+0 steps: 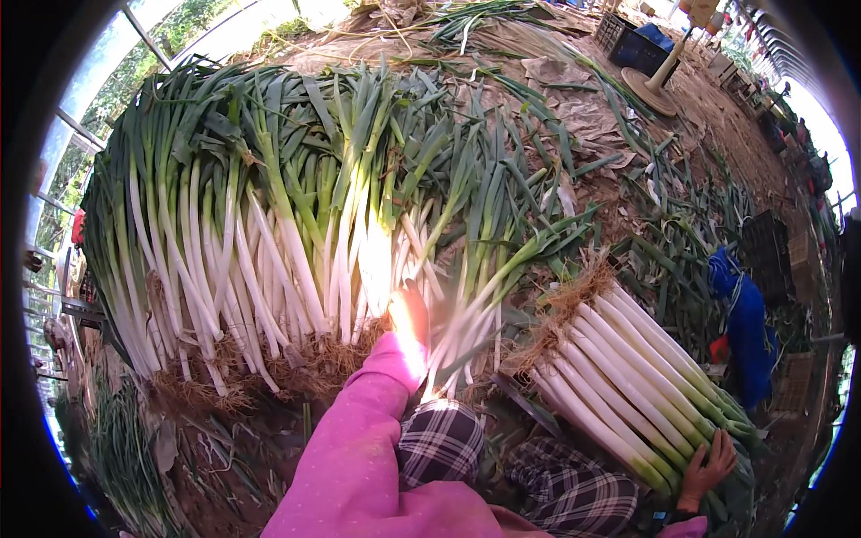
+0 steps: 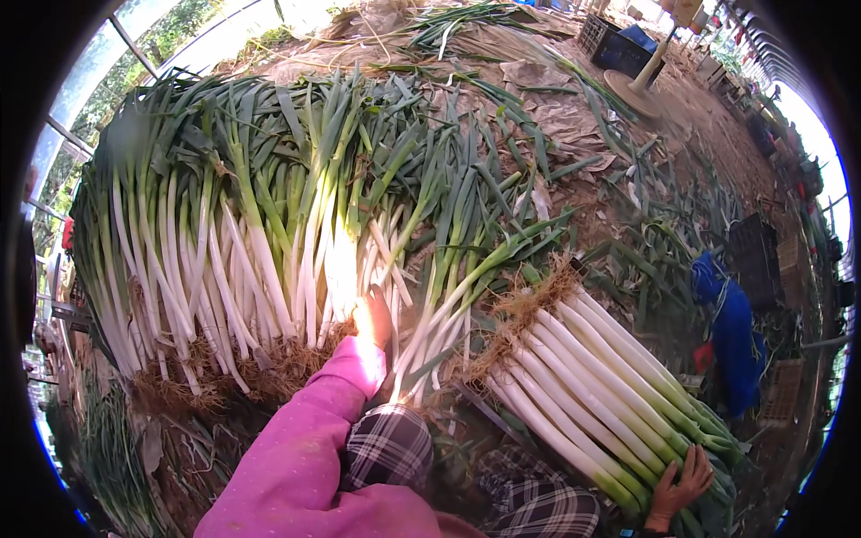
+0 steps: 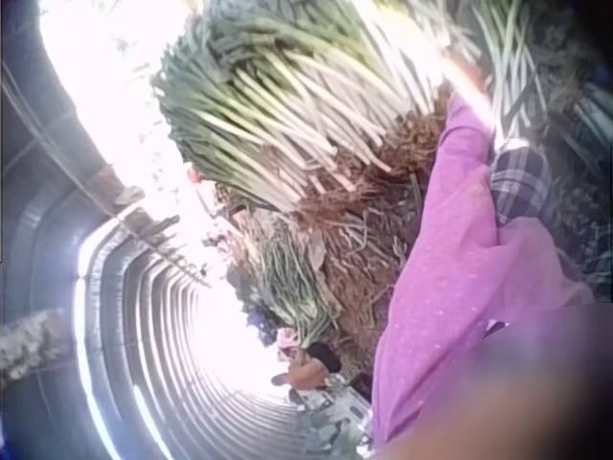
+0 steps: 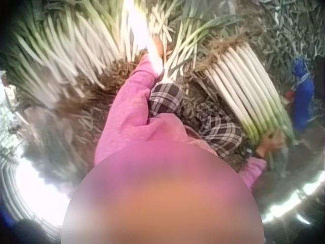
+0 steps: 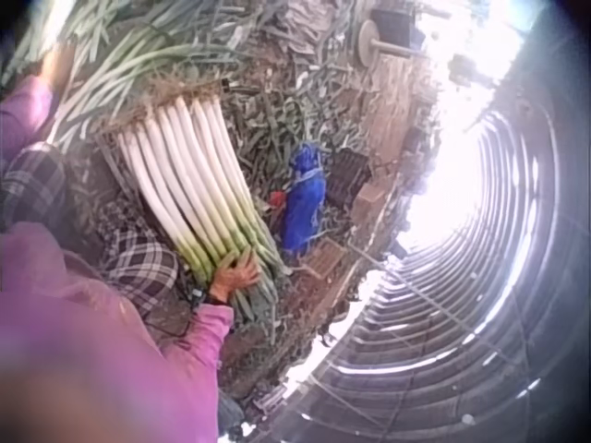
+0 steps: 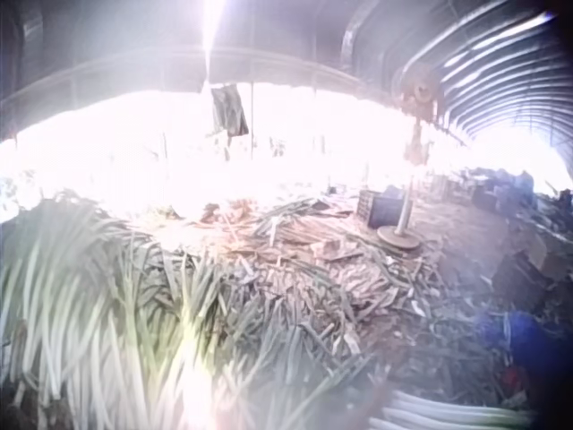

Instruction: The person gathers leeks from a pile and places them into a metal frame, aligning them by hand and removing stray leaves. They then use a blade to trim the roots and green tops before removing the bundle from the frame.

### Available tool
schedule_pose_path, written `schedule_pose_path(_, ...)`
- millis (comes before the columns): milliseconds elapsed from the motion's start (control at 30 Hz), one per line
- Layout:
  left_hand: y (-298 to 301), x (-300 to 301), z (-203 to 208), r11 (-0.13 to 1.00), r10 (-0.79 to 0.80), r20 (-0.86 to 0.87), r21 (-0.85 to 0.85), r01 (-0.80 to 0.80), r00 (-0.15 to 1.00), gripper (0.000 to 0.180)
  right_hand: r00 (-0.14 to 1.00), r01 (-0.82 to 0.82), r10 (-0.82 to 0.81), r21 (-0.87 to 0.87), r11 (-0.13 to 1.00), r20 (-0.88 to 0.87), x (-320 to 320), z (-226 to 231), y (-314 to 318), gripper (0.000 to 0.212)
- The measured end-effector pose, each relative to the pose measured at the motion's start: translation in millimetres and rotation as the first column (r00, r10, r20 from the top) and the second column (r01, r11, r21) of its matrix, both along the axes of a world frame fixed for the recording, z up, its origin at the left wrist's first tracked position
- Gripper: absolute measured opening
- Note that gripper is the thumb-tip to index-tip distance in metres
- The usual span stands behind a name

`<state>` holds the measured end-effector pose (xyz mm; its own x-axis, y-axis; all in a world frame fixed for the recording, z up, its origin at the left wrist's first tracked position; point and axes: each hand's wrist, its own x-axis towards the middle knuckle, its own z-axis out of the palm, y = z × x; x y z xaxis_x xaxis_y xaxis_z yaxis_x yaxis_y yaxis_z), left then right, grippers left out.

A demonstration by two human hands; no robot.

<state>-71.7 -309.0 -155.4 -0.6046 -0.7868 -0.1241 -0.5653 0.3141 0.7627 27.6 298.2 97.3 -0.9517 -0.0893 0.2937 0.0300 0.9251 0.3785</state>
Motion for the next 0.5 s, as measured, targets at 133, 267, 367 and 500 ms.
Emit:
schedule_pose_path(133,-17,8,-20,0.535,-0.821,0.394,0.277,0.798,0.414,0.054,1.0,-0.031,0.031,-0.029,0.999,-0.002,1,-3,3,0.042)
schedule_pose_path(267,-43,0,77,0.88,-0.376,0.3,-0.181,0.439,0.877,0.058,0.997,0.069,-0.071,0.047,0.997,0.035,10,7,6,0.041)
schedule_pose_path(367,-125,16,46,0.639,0.11,0.359,-0.74,0.21,0.927,0.053,0.999,0.033,-0.033,0.018,0.999,0.034,0,1,-3,0.041)
schedule_pose_path(500,-147,-3,41,0.699,0.028,0.539,-0.613,0.369,0.842,0.036,0.999,0.025,-0.025,0.003,1.0,0.028,1,-1,3,0.041)
